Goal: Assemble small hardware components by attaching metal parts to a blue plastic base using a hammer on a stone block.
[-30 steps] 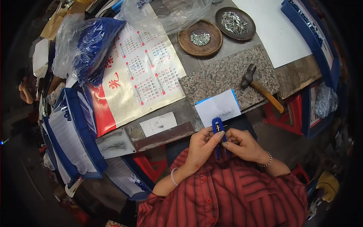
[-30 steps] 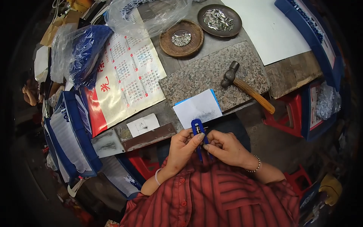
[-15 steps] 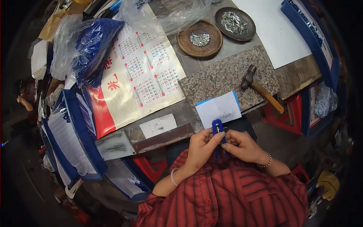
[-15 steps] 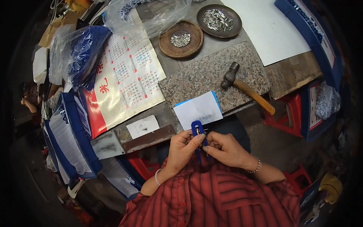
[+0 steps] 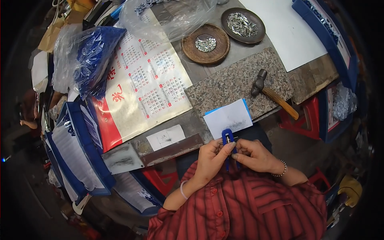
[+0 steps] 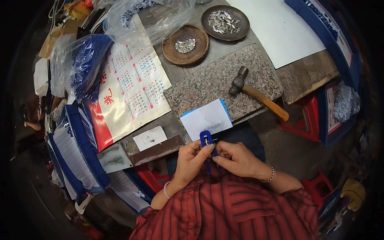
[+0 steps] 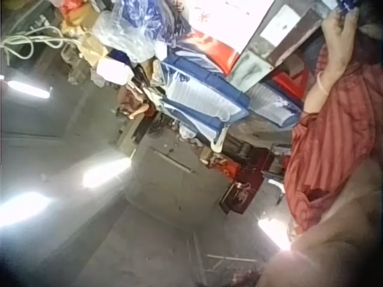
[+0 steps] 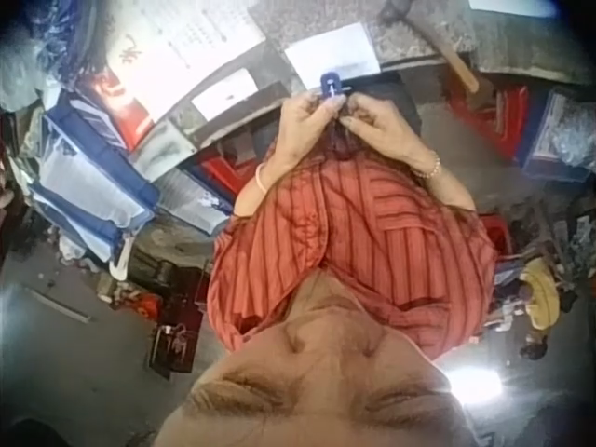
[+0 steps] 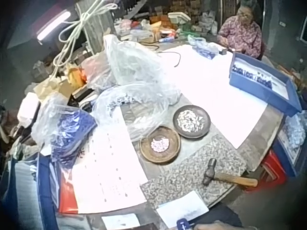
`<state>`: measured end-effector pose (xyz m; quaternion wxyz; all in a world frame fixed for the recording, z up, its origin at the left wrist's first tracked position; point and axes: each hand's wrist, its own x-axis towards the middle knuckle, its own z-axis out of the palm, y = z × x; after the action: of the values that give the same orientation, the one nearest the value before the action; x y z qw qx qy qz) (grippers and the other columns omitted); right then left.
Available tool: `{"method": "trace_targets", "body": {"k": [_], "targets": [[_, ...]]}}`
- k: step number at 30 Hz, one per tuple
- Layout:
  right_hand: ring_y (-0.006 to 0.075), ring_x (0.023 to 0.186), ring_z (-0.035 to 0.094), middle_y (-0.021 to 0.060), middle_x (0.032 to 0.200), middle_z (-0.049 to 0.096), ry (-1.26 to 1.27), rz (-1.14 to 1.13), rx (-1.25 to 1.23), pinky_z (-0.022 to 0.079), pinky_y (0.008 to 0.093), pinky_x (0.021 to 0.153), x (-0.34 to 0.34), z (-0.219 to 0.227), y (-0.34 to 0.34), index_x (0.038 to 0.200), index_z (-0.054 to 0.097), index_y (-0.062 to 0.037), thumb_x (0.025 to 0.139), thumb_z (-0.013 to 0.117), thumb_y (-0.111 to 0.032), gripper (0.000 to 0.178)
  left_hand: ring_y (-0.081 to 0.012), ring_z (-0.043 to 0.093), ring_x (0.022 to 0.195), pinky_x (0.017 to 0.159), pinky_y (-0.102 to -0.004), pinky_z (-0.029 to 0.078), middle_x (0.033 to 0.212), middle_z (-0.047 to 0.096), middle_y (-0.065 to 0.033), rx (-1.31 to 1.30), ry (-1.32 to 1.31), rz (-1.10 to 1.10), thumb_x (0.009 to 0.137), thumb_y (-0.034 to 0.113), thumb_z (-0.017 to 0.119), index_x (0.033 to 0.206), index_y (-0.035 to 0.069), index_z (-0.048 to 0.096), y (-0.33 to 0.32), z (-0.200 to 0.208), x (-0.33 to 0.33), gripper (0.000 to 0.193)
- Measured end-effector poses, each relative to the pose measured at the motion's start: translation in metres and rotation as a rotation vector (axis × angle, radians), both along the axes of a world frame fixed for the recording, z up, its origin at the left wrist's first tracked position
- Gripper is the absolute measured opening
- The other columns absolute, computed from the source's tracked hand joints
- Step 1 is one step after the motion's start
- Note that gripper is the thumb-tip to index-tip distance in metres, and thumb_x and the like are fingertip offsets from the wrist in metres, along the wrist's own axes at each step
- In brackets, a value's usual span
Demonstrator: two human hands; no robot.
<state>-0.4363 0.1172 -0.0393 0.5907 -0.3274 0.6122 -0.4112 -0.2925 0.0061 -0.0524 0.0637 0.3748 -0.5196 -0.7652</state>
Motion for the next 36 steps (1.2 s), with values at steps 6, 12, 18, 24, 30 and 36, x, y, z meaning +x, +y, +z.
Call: {"method": "trace_targets", "body": {"k": [6, 12, 18, 24, 30, 36], "targets": [[0.0021, 0.055, 0.042, -0.0009, 0.06, 0.048, 0.012, -0.003, 0.003, 0.033, 0.0225, 0.046, -0.001, 0.001, -0.001, 0.078, 0.048, -0.0011, 0.086, 0.061, -0.007, 0.017, -0.0032, 0.052, 0.069, 0.062, -0.0183, 0.042, 0.076, 0.06, 0.0014, -0.011, -0.049, -0.063, 0.09, 0.016, 0.061, 0.095, -0.002, 0.064, -0.004, 0.009, -0.002, 0.019], [0.0107, 0.05, 0.048, 0.0044, 0.058, 0.05, 0.018, -0.025, -0.005, 0.035, 0.0291, 0.046, 0.0, -0.003, 0.001, 0.078, 0.049, -0.0012, 0.085, 0.061, -0.013, 0.018, -0.0023, 0.053, 0.066, 0.059, -0.018, 0.043, 0.073, 0.063, 0.0005, -0.059, -0.025, -0.034, 0.089, 0.017, 0.062, 0.097, -0.003, 0.065, 0.0, 0.005, -0.003, 0.022], [0.0103, 0.049, 0.048, 0.0043, 0.056, 0.051, 0.001, -0.009, 0.013, 0.035, 0.0293, 0.045, -0.002, -0.001, 0.001, 0.079, 0.051, -0.0015, 0.085, 0.061, -0.014, 0.017, -0.0028, 0.053, 0.069, 0.062, -0.018, 0.044, 0.076, 0.063, 0.0001, -0.006, -0.034, -0.034, 0.089, 0.017, 0.062, 0.097, -0.003, 0.065, 0.0, 0.004, -0.001, 0.021], [0.0076, 0.049, 0.047, 0.004, 0.055, 0.052, -0.052, -0.032, -0.002, 0.035, 0.0287, 0.045, 0.002, -0.011, 0.006, 0.078, 0.052, -0.0013, 0.085, 0.061, -0.014, 0.017, -0.003, 0.053, 0.07, 0.062, -0.0183, 0.044, 0.077, 0.063, -0.0003, 0.012, -0.053, -0.027, 0.089, 0.016, 0.062, 0.095, -0.004, 0.064, -0.001, 0.008, -0.002, 0.021], [0.0185, 0.054, 0.059, 0.0094, 0.061, 0.06, 0.098, 0.07, -0.003, 0.041, 0.0326, 0.049, -0.01, 0.006, 0.0, 0.079, 0.055, -0.0008, 0.084, 0.064, -0.017, 0.019, -0.003, 0.052, 0.068, 0.061, -0.0184, 0.042, 0.076, 0.061, 0.0008, 0.02, -0.062, -0.029, 0.09, 0.016, 0.061, 0.092, -0.002, 0.064, -0.001, 0.011, -0.006, 0.019], [0.0268, 0.068, 0.065, 0.0132, 0.072, 0.063, 0.382, 0.065, -0.117, 0.049, 0.0335, 0.058, -0.04, 0.044, -0.004, 0.088, 0.06, -0.0004, 0.083, 0.065, -0.018, 0.019, -0.0026, 0.05, 0.066, 0.06, -0.0177, 0.04, 0.073, 0.059, 0.0025, -0.028, -0.075, -0.056, 0.09, 0.018, 0.061, 0.087, 0.0, 0.063, -0.001, 0.012, -0.005, 0.019]]}}
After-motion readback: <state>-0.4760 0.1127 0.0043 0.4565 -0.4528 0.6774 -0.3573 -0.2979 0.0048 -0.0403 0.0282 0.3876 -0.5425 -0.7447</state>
